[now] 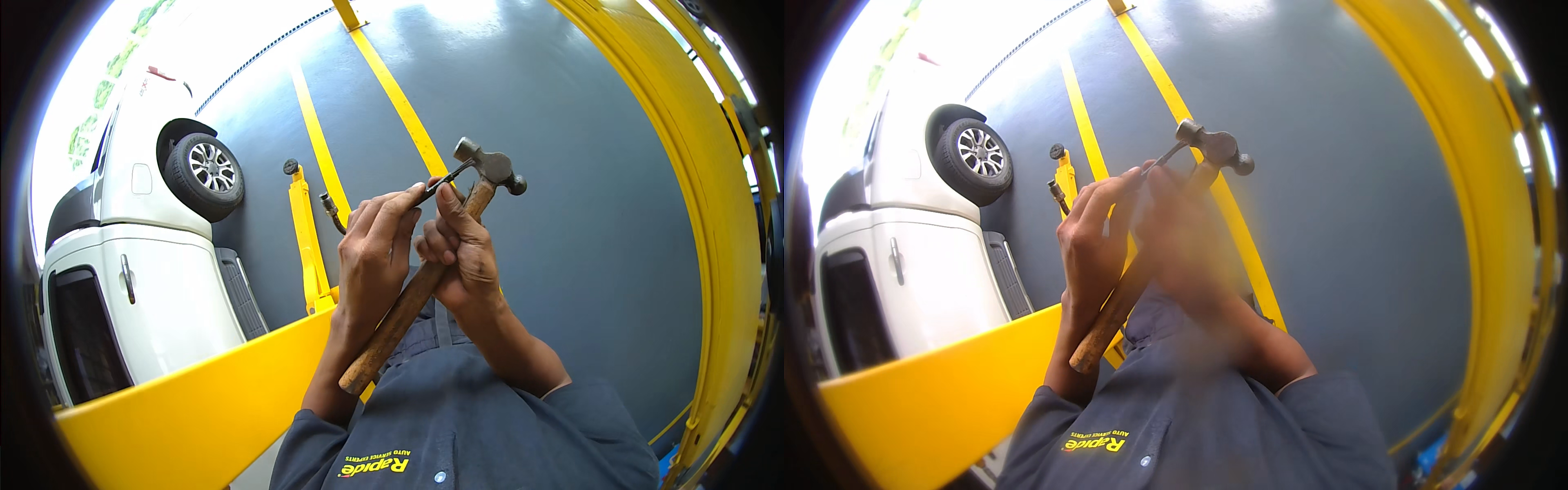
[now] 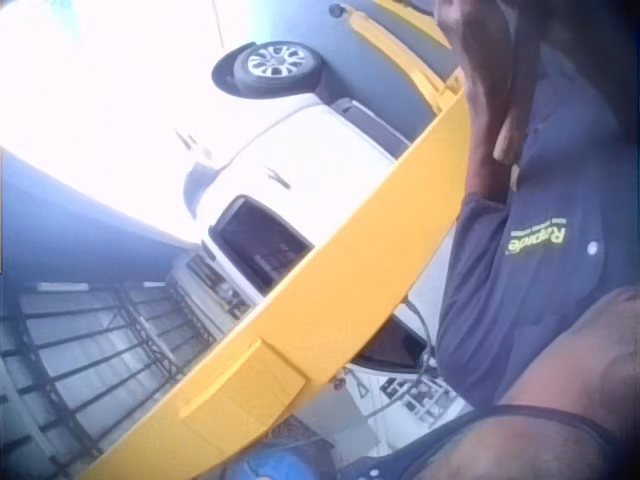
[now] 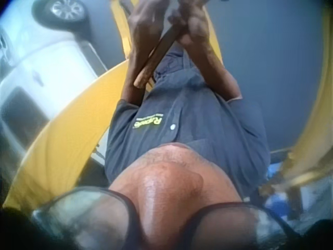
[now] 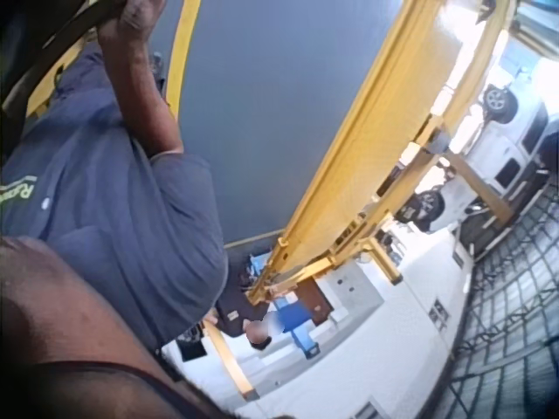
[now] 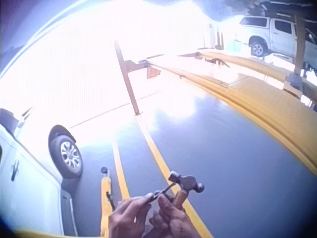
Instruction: The person uses a hammer to bend a metal rod on the floor, then moves to a tool cart to cut and trim multiple metal rods with pliers. The person returns to the floor to hammer another rod and finishes by organizing tools in a drawer.
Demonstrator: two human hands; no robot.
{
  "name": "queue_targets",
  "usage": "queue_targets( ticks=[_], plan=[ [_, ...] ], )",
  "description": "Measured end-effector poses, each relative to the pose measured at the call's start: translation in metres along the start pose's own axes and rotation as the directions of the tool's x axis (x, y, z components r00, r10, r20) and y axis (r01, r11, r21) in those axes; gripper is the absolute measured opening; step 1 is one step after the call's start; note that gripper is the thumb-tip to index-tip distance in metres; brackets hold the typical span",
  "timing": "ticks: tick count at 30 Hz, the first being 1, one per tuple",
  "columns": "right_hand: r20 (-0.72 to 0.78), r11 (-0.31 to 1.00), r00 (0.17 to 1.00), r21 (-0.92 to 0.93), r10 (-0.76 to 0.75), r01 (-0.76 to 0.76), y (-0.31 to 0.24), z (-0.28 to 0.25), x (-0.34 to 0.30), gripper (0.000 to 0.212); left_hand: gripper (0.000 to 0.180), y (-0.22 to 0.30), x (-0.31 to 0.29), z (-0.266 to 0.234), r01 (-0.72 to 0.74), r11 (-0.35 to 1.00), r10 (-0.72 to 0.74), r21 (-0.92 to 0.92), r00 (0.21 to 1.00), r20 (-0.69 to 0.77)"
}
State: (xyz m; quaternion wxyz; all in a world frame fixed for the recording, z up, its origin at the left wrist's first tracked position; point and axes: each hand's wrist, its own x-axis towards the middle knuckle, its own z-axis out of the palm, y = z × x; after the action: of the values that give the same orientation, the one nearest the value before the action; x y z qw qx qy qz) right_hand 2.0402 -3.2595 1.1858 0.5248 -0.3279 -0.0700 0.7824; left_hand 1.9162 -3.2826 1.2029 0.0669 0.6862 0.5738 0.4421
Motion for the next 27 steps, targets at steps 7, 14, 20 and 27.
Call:
queue_targets(
  ticks=[7,14,20,27],
  plan=[
    [0.121,0.992,0.986,0.045,0.113,-0.119,-0.004,0.092,0.246,0.022,0.05,-0.166,0.17,0.03,-0.042,0.942,0.023,0.334,0.998,0.061],
    [0.201,0.991,0.974,-0.104,0.108,-0.089,-0.029,0.2,0.505,0.022,0.044,-0.337,0.376,0.061,-0.104,0.777,0.117,0.621,0.993,0.02],
    [0.212,0.948,0.976,-0.297,-0.051,0.114,-0.02,0.297,0.721,0.026,0.066,-0.513,0.52,0.054,0.536,0.795,-0.591,-0.286,0.79,-0.162],
    [0.179,0.934,0.984,-0.348,-0.023,0.085,0.072,0.438,0.911,0.028,0.031,-0.716,0.628,-0.003,0.632,0.407,-0.697,-0.659,0.681,0.224]
  ],
)
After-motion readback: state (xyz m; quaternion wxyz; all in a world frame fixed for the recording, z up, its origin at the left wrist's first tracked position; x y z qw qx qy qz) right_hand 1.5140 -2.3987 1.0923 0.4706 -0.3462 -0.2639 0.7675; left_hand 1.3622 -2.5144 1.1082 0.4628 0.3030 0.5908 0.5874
